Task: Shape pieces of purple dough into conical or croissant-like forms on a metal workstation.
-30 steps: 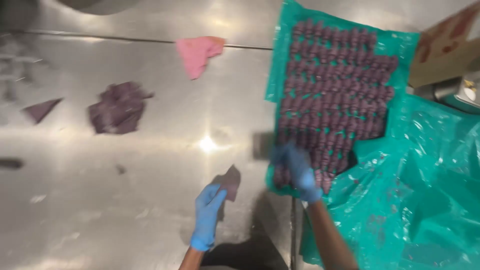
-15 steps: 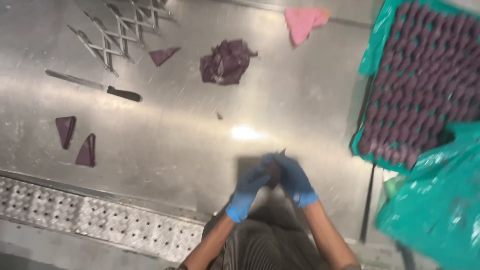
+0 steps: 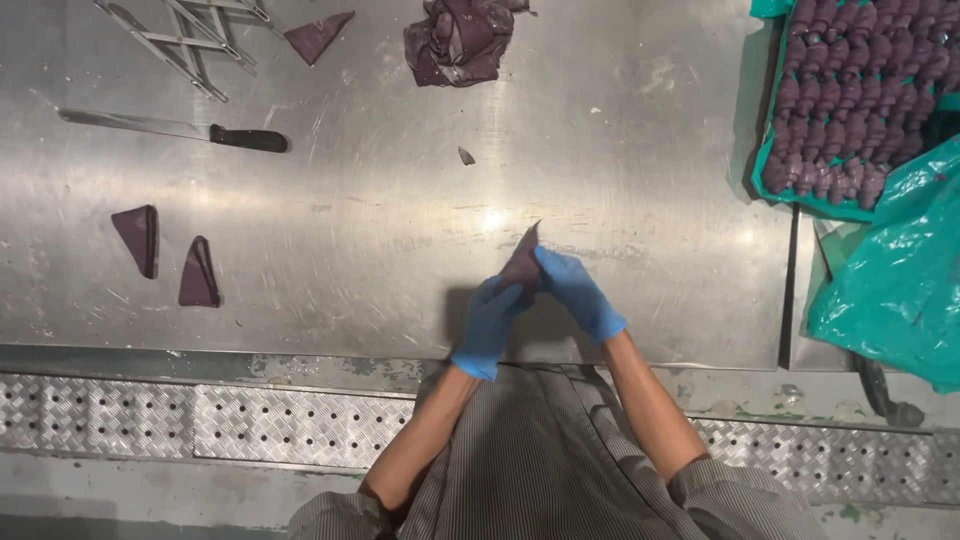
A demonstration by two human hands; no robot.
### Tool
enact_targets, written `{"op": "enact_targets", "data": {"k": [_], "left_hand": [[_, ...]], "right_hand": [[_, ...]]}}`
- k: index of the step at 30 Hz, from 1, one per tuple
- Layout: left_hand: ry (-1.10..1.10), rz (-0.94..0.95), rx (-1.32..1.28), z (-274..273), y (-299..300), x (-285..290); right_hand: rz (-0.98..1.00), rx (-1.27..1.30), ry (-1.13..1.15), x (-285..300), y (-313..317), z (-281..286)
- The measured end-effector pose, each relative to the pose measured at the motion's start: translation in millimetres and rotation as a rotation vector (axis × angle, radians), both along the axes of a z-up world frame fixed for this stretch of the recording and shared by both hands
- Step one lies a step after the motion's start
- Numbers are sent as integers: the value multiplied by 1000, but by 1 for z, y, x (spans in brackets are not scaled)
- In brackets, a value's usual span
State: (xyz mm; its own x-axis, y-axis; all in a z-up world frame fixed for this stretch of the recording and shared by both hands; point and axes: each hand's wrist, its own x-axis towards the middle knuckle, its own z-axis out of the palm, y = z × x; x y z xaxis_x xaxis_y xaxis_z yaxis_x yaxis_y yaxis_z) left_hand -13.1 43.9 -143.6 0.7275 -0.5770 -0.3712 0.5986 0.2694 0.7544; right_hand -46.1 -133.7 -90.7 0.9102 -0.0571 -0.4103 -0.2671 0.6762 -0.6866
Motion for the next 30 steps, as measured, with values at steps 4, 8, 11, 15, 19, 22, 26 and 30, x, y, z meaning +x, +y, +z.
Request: {"op": "enact_targets", "data": {"k": [4, 8, 11, 15, 19, 22, 26, 30], "left_hand": [[196, 43, -150, 26, 2, 6], [135, 39, 44, 22, 6, -1], [-94, 9, 191, 12, 3, 4], [-137, 45, 270, 33, -3, 33], [-22, -136, 87, -5, 9, 57], [-151, -213, 217, -52, 22, 43], [-57, -239, 389, -64, 25, 22], [184, -122, 106, -102, 16, -1]], "right_hand": [[97, -373, 266, -26, 23, -10], [59, -449, 222, -35, 37, -4], [20, -485, 165, -28, 31, -12], [-33, -491, 179, -23, 10, -12], [-32, -416, 102, -19, -8, -28], [58, -442, 181, -36, -4, -71], [144, -423, 281, -52, 12, -103], [62, -262, 219, -55, 22, -99]]}}
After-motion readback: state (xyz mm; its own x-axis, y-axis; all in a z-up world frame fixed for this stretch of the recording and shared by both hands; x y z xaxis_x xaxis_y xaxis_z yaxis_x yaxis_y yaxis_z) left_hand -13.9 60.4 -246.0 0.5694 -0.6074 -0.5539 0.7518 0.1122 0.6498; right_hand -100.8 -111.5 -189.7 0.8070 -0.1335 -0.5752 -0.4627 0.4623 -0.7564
